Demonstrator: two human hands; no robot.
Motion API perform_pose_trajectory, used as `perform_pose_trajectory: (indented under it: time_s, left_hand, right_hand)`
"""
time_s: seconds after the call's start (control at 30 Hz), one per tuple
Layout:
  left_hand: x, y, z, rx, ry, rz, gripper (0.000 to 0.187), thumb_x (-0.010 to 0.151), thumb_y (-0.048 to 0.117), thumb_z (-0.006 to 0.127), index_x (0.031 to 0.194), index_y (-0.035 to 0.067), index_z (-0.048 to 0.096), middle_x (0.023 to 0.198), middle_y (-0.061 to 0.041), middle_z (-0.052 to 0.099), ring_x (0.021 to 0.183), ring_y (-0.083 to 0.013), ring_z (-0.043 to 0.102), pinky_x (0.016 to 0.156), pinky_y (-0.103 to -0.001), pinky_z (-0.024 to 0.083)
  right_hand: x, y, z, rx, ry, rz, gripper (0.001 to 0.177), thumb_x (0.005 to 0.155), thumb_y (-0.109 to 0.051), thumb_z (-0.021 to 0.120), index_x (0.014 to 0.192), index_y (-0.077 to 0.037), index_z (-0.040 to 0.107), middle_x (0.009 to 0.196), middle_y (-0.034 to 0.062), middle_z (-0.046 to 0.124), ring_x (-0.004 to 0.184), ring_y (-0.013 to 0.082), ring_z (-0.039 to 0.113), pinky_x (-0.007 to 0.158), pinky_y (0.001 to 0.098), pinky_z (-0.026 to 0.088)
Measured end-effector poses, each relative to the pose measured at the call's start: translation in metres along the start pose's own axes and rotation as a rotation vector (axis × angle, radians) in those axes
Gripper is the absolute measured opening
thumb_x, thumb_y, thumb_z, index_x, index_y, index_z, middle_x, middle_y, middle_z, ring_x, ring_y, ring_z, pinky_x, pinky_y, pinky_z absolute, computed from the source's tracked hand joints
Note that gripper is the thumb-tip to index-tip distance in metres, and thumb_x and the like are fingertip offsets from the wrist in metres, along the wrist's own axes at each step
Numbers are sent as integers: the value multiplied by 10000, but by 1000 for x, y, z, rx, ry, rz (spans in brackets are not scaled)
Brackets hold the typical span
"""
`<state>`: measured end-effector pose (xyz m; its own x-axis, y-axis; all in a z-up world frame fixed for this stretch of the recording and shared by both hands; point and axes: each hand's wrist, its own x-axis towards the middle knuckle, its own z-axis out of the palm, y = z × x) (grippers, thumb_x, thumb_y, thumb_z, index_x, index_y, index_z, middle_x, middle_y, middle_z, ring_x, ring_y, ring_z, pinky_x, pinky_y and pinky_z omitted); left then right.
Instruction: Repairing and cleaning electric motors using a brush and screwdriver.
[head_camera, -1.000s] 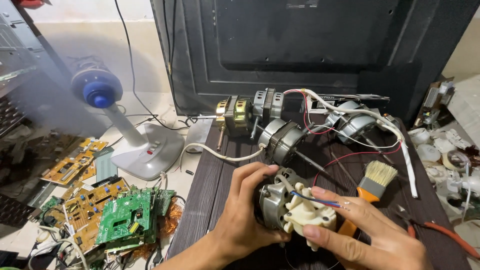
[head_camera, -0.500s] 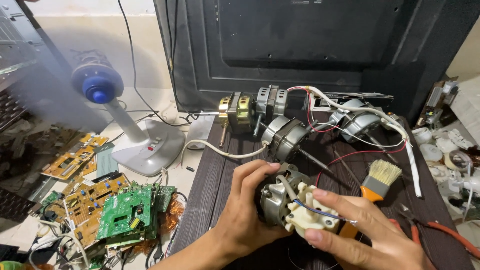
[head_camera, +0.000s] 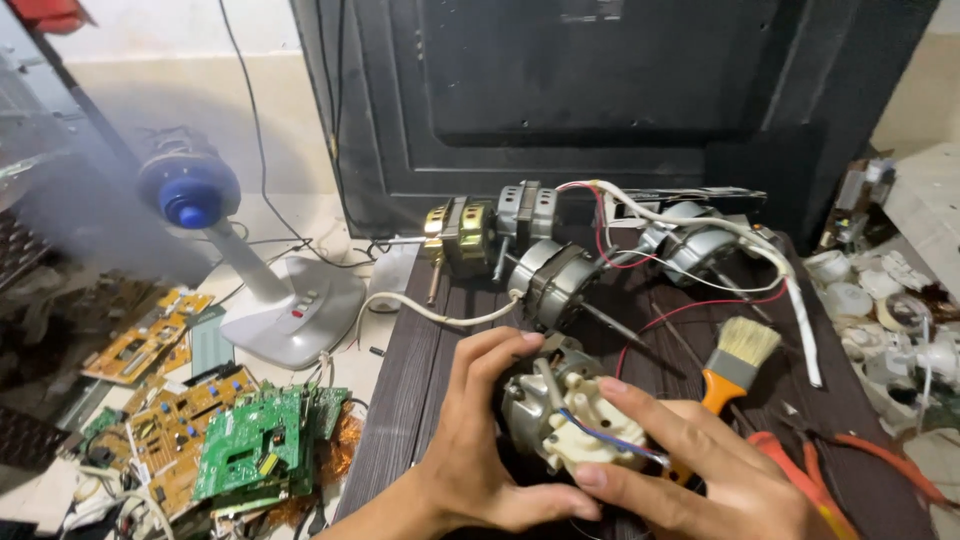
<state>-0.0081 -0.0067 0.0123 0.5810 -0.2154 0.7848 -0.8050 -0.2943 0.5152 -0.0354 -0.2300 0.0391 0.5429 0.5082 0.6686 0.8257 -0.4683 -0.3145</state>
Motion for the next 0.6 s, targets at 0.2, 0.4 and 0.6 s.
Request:
perform_pose_trajectory:
  time_s: [0.2,0.4,0.6]
  left_hand:
    - [-7,-16,1,-39,-51,-9,859,748,386,765,1400,-42,403,1359,-244,466,1232,-364,555,1076,-455,505]
    - [-10,-22,3,-109,-54,20,838,758,383,708,1399,-52,390,1371,-256,460,1264,-383,534,1113,-482,478]
    - [-7,-23,7,-242,-30,28,899,720,679,704,1260,-5,484,1303,-209,490,1218,-351,559,1065,-475,511]
  right_hand:
    - [-13,13,9,253,110,61,628,771,-121,782,1347,1,561,1307,186,736,785,99,771,580,163,578]
    - [-6,8,12,357,121,56,433,833,-138,773,1220,-3,634,1274,198,732,939,190,808,867,293,661]
    - [-4,9,16,267,132,-105,521,786,-102,851,1233,-67,586,1199,76,780,816,144,725,770,275,613]
